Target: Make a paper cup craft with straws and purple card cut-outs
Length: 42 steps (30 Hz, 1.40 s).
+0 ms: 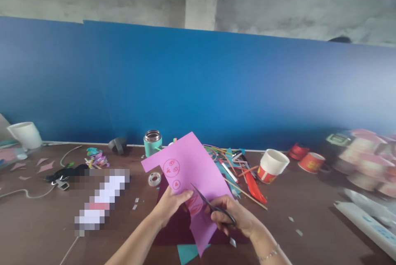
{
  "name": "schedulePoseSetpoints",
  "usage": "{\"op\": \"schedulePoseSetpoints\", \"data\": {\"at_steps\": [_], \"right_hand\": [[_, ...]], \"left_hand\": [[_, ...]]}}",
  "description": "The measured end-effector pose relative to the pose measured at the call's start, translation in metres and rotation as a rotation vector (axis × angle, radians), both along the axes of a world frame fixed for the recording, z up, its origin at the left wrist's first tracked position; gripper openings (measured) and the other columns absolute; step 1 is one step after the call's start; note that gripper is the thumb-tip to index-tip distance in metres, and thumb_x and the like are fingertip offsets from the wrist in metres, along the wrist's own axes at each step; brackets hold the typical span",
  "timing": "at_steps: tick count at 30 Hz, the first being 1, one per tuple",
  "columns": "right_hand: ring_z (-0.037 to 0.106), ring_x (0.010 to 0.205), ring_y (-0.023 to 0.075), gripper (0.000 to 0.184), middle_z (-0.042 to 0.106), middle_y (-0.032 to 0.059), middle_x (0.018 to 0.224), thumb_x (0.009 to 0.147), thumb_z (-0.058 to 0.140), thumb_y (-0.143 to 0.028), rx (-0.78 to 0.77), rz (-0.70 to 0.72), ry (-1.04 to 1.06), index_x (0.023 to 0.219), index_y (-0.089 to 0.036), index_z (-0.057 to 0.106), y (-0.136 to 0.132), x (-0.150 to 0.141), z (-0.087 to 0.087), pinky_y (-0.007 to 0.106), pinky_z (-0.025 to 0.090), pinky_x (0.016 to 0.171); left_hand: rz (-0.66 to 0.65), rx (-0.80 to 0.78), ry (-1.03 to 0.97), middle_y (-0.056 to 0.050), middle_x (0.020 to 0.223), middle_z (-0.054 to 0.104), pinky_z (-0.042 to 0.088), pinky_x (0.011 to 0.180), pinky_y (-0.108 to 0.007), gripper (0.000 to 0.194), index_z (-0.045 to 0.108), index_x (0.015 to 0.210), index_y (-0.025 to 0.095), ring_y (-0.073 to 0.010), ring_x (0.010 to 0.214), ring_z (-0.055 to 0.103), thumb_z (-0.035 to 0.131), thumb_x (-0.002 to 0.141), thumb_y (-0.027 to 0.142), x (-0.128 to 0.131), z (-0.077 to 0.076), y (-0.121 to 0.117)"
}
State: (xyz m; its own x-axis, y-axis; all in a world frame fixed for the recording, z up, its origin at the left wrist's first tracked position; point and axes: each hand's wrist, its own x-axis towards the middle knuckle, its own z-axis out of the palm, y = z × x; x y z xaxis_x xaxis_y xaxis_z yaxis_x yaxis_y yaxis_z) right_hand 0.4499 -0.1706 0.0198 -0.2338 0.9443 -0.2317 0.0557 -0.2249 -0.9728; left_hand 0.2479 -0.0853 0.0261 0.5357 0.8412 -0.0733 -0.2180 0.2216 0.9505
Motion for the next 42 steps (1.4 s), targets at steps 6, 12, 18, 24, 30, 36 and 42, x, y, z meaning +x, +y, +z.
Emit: {"op": "schedulePoseSetpoints", "data": {"at_steps": [6, 12, 18, 24, 30, 36, 42], "right_hand": [[0.042, 0.035, 0.0034, 0.036, 0.052, -0.005, 0.045, 0.064, 0.075, -0.041, 0.012, -0.004, 0.01, 0.081, -0.01, 0.068, 0.003, -0.002, -0.008, 0.012, 0.031, 0.032], [0.041, 0.032, 0.0027, 0.04, 0.052, -0.0053, 0.044, 0.061, 0.076, -0.043, -0.007, -0.035, 0.01, 0.08, -0.01, 0.068, -0.001, 0.0, -0.017, 0.012, 0.029, 0.03], [0.04, 0.032, 0.0032, 0.043, 0.054, -0.0045, 0.044, 0.058, 0.077, -0.048, -0.044, -0.031, 0.019, 0.076, -0.01, 0.067, 0.0, -0.009, -0.011, 0.013, 0.03, 0.032], [0.038, 0.032, 0.0025, 0.043, 0.051, -0.0047, 0.042, 0.061, 0.074, -0.05, 0.003, -0.018, 0.019, 0.074, -0.009, 0.068, 0.001, -0.011, -0.007, 0.013, 0.028, 0.031], [0.041, 0.033, 0.0029, 0.042, 0.052, -0.0043, 0.043, 0.061, 0.076, -0.046, -0.001, 0.009, 0.0, 0.078, -0.008, 0.071, 0.004, -0.01, -0.015, 0.012, 0.032, 0.031], [0.041, 0.036, 0.0025, 0.041, 0.055, -0.002, 0.051, 0.065, 0.075, -0.043, 0.073, 0.033, 0.012, 0.085, -0.008, 0.072, 0.006, -0.011, -0.016, 0.013, 0.033, 0.033], [0.042, 0.033, 0.0029, 0.028, 0.054, -0.0035, 0.044, 0.066, 0.072, -0.032, -0.036, -0.015, -0.018, 0.081, -0.009, 0.07, 0.002, -0.012, -0.014, 0.012, 0.033, 0.032]], "left_hand": [[-0.058, -0.02, 0.011, -0.009, 0.093, 0.069, 0.047, 0.084, -0.036, 0.038, 0.066, 0.095, 0.013, -0.0245, 0.09, 0.063, 0.076, 0.063, 0.031, -0.005, -0.004, 0.002], [-0.01, -0.085, 0.015, -0.008, 0.082, 0.071, 0.049, 0.077, -0.034, 0.037, 0.068, 0.089, 0.012, -0.0245, 0.083, 0.065, 0.075, 0.063, 0.038, -0.008, -0.003, 0.005], [0.027, -0.005, 0.018, -0.006, 0.08, 0.07, 0.048, 0.072, -0.031, 0.033, 0.067, 0.086, 0.012, -0.0198, 0.074, 0.063, 0.071, 0.068, 0.04, -0.008, -0.003, 0.005], [-0.008, 0.044, 0.092, -0.004, 0.068, 0.065, 0.045, 0.058, -0.026, 0.034, 0.065, 0.082, 0.01, -0.0157, 0.062, 0.058, 0.067, 0.071, 0.042, -0.007, -0.006, 0.005], [-0.01, 0.062, 0.2, -0.002, 0.061, 0.06, 0.046, 0.048, -0.026, 0.038, 0.063, 0.077, 0.011, -0.0148, 0.054, 0.055, 0.068, 0.068, 0.048, -0.006, -0.01, 0.007], [-0.047, -0.001, 0.135, -0.002, 0.062, 0.061, 0.045, 0.046, -0.024, 0.037, 0.062, 0.078, 0.011, -0.0134, 0.052, 0.056, 0.069, 0.069, 0.046, 0.0, -0.01, -0.001], [-0.083, -0.139, 0.009, -0.001, 0.057, 0.058, 0.041, 0.042, -0.019, 0.033, 0.061, 0.069, 0.01, -0.0096, 0.048, 0.052, 0.072, 0.067, 0.042, 0.0, -0.016, 0.001]]}}
